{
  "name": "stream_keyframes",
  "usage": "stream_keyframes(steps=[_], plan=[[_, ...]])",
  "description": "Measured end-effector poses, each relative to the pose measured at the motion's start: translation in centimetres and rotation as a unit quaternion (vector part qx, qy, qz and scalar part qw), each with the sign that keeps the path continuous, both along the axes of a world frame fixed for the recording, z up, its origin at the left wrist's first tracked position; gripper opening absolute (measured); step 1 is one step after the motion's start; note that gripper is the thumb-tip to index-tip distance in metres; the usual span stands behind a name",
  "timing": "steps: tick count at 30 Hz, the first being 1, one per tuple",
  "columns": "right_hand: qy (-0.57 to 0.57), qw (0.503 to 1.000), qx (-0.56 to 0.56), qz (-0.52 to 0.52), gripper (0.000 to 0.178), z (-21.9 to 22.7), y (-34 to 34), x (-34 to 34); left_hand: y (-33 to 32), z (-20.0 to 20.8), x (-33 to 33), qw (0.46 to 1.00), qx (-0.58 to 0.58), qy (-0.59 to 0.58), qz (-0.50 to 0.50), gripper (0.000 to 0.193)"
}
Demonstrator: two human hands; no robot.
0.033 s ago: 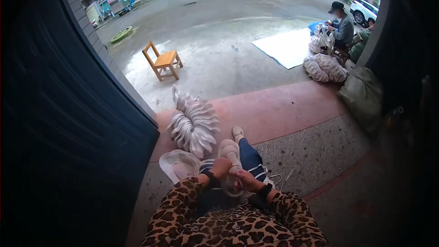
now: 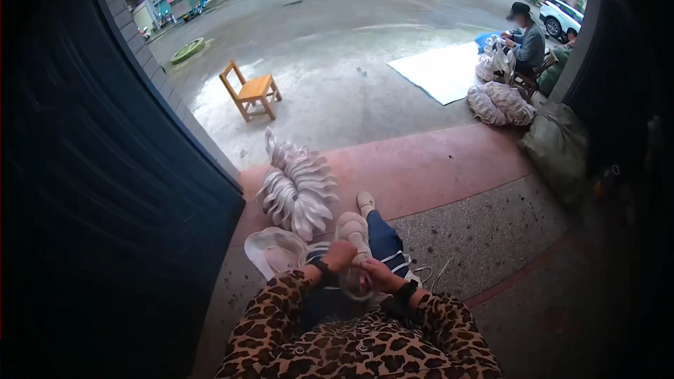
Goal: Lacing and tying several pairs of white shoes.
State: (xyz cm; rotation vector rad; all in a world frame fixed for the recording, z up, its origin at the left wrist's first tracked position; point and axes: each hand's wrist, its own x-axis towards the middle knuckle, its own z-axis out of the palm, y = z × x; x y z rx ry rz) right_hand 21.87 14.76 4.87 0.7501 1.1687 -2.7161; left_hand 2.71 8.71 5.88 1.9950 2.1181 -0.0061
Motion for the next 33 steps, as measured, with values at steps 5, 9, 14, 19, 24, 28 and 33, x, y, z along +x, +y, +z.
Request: stream_keyframes(steps=[5, 9, 14, 19, 24, 28, 33], plan=[[-0.033, 0.997, 0.03, 0.056, 0.039, 2.5, 0.3, -1.7, -0.7, -1.1, -3.9, 0.985, -0.02, -0.149, 0.081, 0.033], [-0.01, 0.999, 0.022, 0.046, 0.035, 2.4, -0.3, -0.8, -0.7, -1.9, -3.6, 0.976, 0.015, -0.172, 0.131, 0.032], [0.044, 0.996, -0.009, 0.074, 0.017, 0.2, -0.7, -0.9, -1.0, -1.4, -3.0, 0.99, -0.006, -0.098, 0.103, 0.034], [0.04, 0.991, 0.053, 0.113, 0.016, 1.1, -0.6, -1.1, -0.9, -0.9, -2.6, 0.99, -0.029, -0.092, 0.099, 0.035], [0.036, 0.987, 0.071, 0.142, 0.013, -0.6, -0.3, -0.7, -0.6, 1.5, -2.1, 0.983, -0.077, -0.141, 0.085, 0.025], [0.044, 0.977, 0.152, 0.146, 0.014, -0.9, -0.8, -0.9, -0.6, 1.2, -2.8, 0.978, -0.06, -0.166, 0.111, 0.023], [-0.019, 0.914, 0.402, 0.051, 0.022, -2.9, 0.8, -3.5, -1.0, -0.9, -3.0, 0.983, -0.05, -0.162, 0.076, 0.017]])
